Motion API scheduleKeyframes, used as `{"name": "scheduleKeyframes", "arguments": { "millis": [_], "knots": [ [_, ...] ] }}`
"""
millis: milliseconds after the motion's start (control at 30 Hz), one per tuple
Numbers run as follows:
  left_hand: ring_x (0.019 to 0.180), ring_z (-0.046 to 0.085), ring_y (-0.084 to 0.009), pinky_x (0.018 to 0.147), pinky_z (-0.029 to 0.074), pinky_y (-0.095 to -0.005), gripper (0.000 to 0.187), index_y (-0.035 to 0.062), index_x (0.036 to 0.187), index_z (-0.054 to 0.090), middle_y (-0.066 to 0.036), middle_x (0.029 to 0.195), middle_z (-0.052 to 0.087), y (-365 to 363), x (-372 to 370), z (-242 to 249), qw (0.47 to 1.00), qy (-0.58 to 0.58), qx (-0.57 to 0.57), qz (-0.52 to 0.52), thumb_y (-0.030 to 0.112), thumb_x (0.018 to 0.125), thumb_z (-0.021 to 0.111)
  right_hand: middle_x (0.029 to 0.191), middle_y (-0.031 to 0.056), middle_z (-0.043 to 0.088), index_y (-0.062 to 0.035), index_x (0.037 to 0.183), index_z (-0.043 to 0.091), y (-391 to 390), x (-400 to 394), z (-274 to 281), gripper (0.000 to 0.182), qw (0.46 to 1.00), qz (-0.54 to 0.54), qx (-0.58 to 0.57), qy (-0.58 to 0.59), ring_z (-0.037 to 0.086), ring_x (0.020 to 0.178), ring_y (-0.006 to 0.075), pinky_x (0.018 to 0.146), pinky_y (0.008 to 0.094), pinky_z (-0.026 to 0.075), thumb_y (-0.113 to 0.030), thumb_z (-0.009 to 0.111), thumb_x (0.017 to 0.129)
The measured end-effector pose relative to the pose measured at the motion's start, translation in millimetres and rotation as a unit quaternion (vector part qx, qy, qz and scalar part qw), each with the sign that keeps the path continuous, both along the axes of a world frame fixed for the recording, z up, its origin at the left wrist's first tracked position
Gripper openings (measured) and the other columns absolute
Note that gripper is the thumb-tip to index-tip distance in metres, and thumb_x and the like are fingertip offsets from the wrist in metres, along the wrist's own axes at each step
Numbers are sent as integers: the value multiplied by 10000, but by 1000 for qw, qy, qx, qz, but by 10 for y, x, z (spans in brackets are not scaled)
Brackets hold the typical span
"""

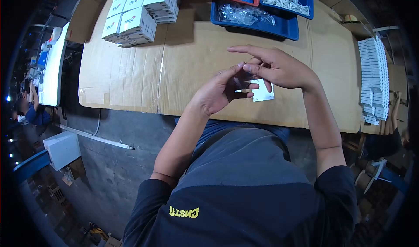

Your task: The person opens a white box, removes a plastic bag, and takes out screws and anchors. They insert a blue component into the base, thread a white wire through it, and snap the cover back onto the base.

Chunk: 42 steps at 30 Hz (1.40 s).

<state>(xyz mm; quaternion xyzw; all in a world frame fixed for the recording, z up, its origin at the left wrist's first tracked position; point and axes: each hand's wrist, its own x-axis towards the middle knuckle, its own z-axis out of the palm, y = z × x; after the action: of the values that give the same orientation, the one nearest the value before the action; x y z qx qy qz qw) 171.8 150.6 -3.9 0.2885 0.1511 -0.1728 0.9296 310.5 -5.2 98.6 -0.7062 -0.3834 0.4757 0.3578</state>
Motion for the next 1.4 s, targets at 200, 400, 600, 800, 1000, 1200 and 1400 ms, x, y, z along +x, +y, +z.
{"name": "scheduleKeyframes", "arguments": {
  "millis": [200,400,600,800,1000,1200,1400],
  "knots": [
    [1012,703,-259,934,532,-454,425,41,1228,640,-135,1058,735,-3,13,-30,1000,-4,5,-1,422,1104,498,934,77,702,-129,1577,456,13,54,-170,508,999,37,-2,29,633,622,103,549,262,526,-220,556,1088],
    [980,706,-261,948,535,-462,407,48,1192,648,-105,1021,733,28,18,-106,1000,27,-14,8,425,1086,536,971,66,704,-98,1545,499,-1,93,-91,487,998,30,-3,57,636,652,96,550,258,533,-184,582,1073],
    [986,717,-208,937,569,-394,467,39,1338,615,-108,1178,734,47,15,-260,999,-29,-8,-12,420,1110,469,975,73,754,-88,1488,561,-69,299,-127,439,998,-35,33,45,665,721,77,586,250,529,-174,600,1060],
    [1011,702,-217,948,550,-375,516,-17,1360,603,-133,1193,728,160,-208,-415,999,-53,1,9,389,1135,377,1013,101,775,17,1294,654,-36,1462,-742,299,964,-218,99,-114,728,757,146,684,274,554,-111,576,1036],
    [940,711,-275,976,540,-456,577,-65,1342,592,-171,1108,737,156,-477,-620,997,9,-45,60,412,1135,342,1056,125,768,-145,1093,755,166,2721,-1342,203,803,-396,16,-444,736,957,341,796,442,576,-257,670,948],
    [982,699,-233,1006,513,-385,577,-42,1396,557,-137,1172,737,96,-584,-575,999,-1,-28,18,429,1131,355,1031,110,689,-149,1021,756,533,3092,-1306,151,745,-329,-34,-580,693,1006,343,833,494,561,-208,677,906],
    [991,701,-249,991,521,-406,597,-61,1371,571,-137,1125,743,247,-645,-575,997,1,-34,72,454,1104,433,1059,114,690,-147,1005,778,528,3297,-1429,157,770,-314,-76,-550,695,1012,350,847,488,564,-204,701,882]
  ]
}}
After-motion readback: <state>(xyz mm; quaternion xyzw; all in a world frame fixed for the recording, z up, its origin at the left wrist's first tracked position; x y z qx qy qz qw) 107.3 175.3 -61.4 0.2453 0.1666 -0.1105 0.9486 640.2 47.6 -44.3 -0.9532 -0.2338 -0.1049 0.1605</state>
